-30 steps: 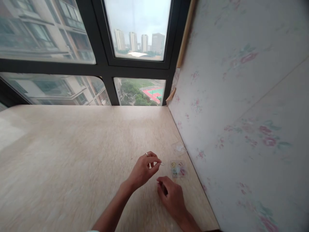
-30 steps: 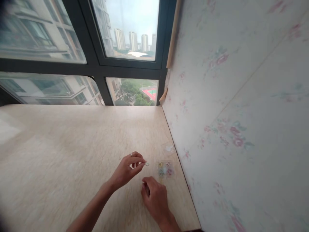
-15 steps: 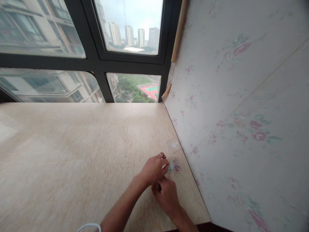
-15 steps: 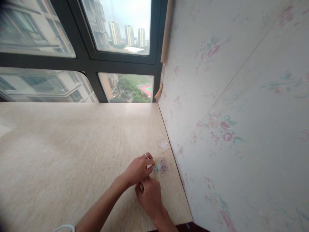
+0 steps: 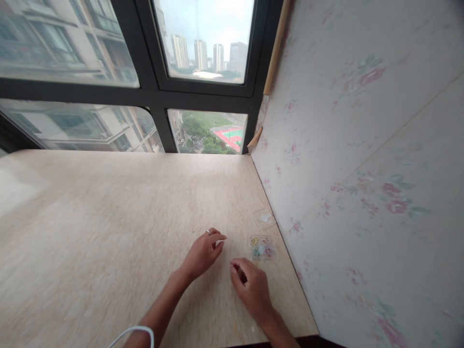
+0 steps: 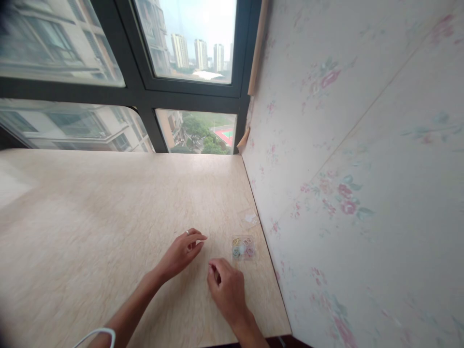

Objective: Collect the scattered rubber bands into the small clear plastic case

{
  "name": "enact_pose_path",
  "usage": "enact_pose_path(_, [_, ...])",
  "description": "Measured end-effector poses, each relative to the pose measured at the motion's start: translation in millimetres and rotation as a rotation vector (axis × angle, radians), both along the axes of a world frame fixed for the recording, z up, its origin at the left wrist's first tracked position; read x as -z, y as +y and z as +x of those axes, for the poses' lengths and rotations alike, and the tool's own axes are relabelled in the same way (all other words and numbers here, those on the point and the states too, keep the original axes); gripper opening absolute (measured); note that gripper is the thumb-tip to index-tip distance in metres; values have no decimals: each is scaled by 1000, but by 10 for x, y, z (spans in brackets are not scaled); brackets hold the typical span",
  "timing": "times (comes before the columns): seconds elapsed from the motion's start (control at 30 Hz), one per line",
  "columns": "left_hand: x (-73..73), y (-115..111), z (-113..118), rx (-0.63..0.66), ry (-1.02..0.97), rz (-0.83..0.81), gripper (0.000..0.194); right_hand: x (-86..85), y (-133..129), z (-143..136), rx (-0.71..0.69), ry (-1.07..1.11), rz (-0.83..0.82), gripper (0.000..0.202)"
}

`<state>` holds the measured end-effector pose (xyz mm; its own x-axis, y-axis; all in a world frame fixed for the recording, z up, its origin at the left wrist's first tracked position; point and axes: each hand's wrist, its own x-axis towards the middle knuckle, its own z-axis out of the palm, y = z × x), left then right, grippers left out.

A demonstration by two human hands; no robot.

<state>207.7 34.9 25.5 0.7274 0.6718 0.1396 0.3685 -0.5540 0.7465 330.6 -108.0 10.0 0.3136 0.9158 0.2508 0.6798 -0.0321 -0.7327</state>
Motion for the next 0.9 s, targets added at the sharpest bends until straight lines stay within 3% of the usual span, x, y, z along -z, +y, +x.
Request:
enact_pose_path(0.27, [142, 236, -1045, -370, -87, 170, 23, 31, 3, 3, 18, -31, 9, 21])
enact_pose_path(0.47, [207, 204, -1796, -670, -83, 245, 25, 100, 0, 14, 33, -86, 17, 23])
enact_pose_path(0.6, [233, 153, -1959, -771, -88, 185, 25, 126, 3, 20, 49, -125, 20, 25])
enact_pose_path(0.9, [217, 151, -1925, -790, -131, 69, 25, 104, -1, 9, 82, -164, -3, 31])
